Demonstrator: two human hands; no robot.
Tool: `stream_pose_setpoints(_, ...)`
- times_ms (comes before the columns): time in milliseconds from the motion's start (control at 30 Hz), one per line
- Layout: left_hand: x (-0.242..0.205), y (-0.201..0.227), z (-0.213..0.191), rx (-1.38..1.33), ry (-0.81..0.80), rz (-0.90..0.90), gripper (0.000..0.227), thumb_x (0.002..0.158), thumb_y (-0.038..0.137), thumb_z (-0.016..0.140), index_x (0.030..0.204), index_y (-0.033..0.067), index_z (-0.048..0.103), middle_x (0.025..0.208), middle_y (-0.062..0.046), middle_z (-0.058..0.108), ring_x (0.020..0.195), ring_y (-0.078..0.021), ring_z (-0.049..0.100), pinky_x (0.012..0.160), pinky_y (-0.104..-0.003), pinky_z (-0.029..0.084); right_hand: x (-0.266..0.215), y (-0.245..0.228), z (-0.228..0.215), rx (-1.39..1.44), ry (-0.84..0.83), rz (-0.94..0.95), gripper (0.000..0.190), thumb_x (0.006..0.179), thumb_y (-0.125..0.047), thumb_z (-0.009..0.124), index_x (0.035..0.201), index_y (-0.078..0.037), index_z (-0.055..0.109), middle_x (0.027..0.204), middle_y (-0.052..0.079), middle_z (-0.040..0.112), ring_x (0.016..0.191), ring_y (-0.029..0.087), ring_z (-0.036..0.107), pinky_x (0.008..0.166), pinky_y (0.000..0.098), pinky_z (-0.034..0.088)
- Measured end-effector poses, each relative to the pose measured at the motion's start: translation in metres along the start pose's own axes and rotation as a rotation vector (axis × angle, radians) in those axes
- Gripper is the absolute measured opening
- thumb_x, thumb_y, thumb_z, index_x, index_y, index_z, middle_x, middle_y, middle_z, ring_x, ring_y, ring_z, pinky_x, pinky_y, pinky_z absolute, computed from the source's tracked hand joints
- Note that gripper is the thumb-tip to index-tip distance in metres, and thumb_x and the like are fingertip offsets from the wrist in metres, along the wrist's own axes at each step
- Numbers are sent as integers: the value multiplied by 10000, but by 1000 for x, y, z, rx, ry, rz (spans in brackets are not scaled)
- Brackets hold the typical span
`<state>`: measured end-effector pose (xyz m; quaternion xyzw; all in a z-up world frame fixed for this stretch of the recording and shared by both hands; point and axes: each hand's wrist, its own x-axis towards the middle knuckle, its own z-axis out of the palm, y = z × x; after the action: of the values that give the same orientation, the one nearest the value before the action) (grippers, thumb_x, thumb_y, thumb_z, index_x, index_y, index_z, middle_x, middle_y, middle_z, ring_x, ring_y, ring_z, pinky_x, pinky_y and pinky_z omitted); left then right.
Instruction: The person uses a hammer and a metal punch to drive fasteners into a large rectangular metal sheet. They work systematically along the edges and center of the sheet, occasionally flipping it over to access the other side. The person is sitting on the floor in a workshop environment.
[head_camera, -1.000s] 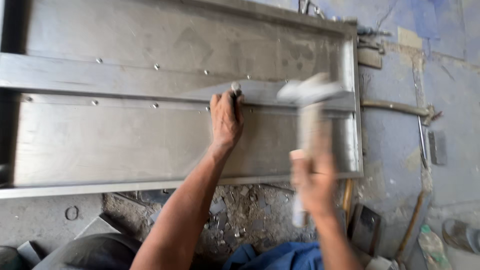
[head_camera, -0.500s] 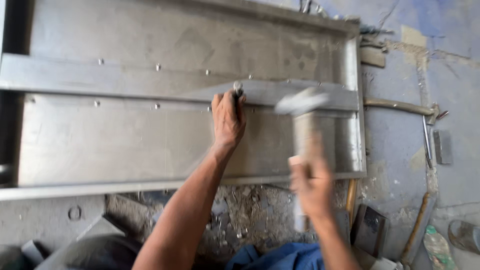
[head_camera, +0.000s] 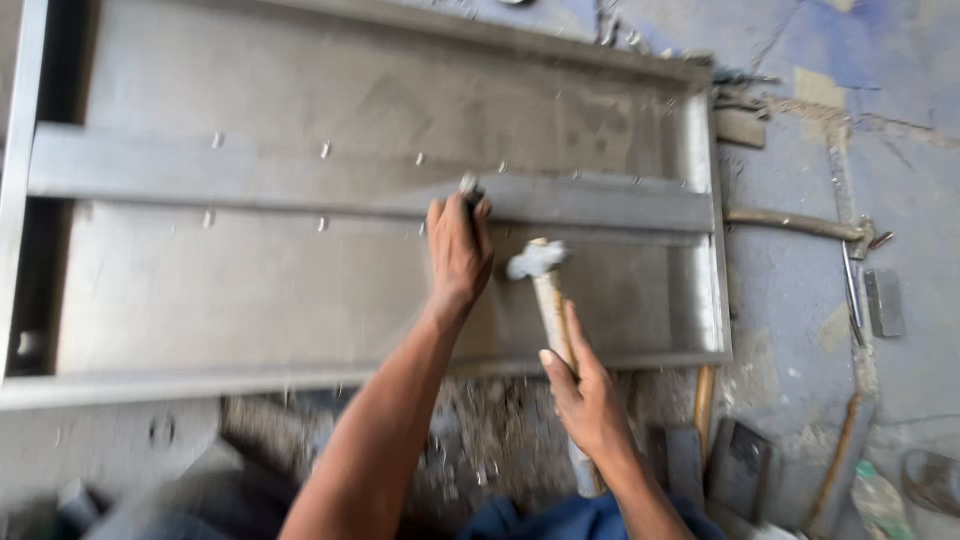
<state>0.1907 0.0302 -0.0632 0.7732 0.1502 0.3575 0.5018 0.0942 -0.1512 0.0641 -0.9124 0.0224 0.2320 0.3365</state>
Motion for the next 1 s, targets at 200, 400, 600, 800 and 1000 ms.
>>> stream_pose_setpoints(200, 5, -1, -17, 102, 26, 91, 278, 1015, 287, 673, 1019, 18, 603, 888, -209, 599, 828, -377, 555, 714, -477, 464, -119, 42, -14, 518, -201, 169, 867, 918, -192, 636, 1661, -252, 195, 620, 68, 555, 431, 136, 524, 379, 297, 460)
stream_pose_setpoints(400, 28, 43, -83, -513, -41, -902, 510, 948, 471, 740, 756, 72, 487, 630, 42, 435, 538, -98, 434, 536, -352, 528, -149, 76, 8, 772, -457, 497, 839, 905, -182, 688, 1630, -235, 267, 690, 24, 536, 484, 120, 508, 431, 287, 457)
stream_pose_setpoints(600, -67, 89, -139, -917, 44, -1341, 361, 985, 450, 641, 853, 134, 527, 637, -6, 484, 529, -158, 462, 531, -360, 489, -109, 134, 18, 466, -499, 282, 707, 909, -241, 668, 1553, -177, 384, 863, 124, 665, 636, 227, 610, 553, 365, 528)
stream_pose_setpoints(800, -154, 54, -119, -765, 100, -1554, 411, 1054, 396, 533, 1128, -8, 537, 987, -216, 672, 851, -366, 700, 709, -473, 608, 38, 188, -90, 599, 241, 172, 561, 1006, -431, 560, 1533, -247, 494, 1428, -66, 510, 1213, 275, 480, 952, 438, 460)
stream_pose_setpoints(1000, -151, 19, -98, -424, 274, -1257, 474, 1078, 449, 540, 1128, -17, 602, 1020, -158, 696, 778, -249, 696, 673, -385, 581, 92, 221, -100, 775, 472, 386, 338, 1127, -497, 605, 1293, -205, 564, 1011, 104, 614, 691, 220, 550, 502, 359, 351)
